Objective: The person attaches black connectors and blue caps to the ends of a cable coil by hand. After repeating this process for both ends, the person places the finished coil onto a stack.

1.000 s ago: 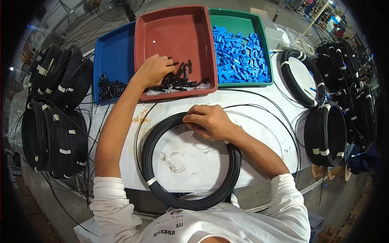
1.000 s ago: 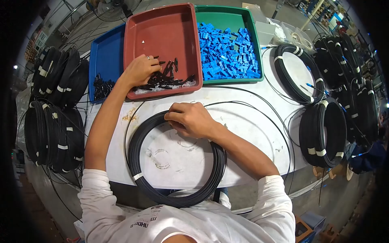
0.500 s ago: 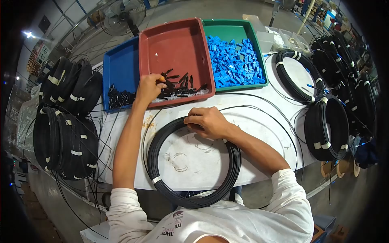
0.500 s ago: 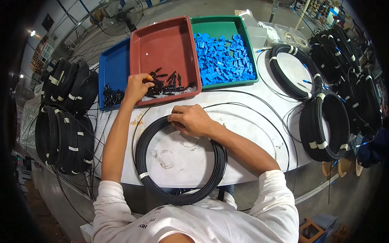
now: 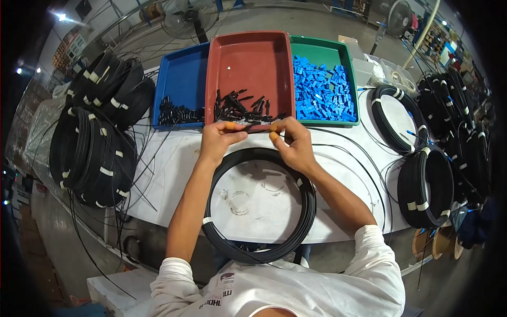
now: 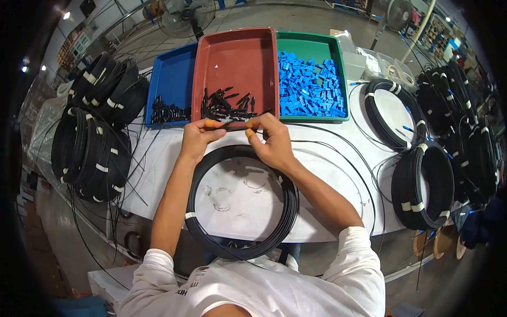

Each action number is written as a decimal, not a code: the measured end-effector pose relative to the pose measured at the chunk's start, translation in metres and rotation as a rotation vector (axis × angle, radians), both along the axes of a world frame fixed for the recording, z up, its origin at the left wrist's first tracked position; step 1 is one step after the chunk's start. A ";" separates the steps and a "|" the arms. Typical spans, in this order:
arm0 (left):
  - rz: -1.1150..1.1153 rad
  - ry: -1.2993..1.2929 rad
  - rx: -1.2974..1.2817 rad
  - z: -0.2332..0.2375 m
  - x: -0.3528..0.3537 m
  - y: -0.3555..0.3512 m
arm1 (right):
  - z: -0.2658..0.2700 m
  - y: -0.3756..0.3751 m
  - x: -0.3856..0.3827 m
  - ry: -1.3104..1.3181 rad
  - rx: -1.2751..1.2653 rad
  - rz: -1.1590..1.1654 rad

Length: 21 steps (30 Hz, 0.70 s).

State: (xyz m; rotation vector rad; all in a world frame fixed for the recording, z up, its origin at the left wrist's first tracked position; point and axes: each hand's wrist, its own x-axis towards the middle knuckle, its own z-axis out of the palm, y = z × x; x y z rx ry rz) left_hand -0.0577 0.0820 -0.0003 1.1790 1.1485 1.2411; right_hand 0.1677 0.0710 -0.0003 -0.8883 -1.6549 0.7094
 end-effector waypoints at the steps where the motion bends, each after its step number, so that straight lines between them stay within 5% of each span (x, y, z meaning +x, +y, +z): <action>1: -0.012 0.105 0.031 0.001 0.004 -0.006 | 0.002 0.001 0.002 0.010 -0.047 0.034; 6: -0.037 0.241 0.004 -0.006 0.017 -0.021 | 0.008 -0.001 0.003 -0.139 -0.091 0.111; 12: -0.138 -0.228 -0.012 -0.011 0.026 -0.025 | -0.005 -0.005 -0.006 -0.131 -0.224 0.161; 21: -0.027 -0.161 0.216 -0.006 0.045 -0.032 | -0.016 -0.005 -0.012 0.018 -0.173 0.110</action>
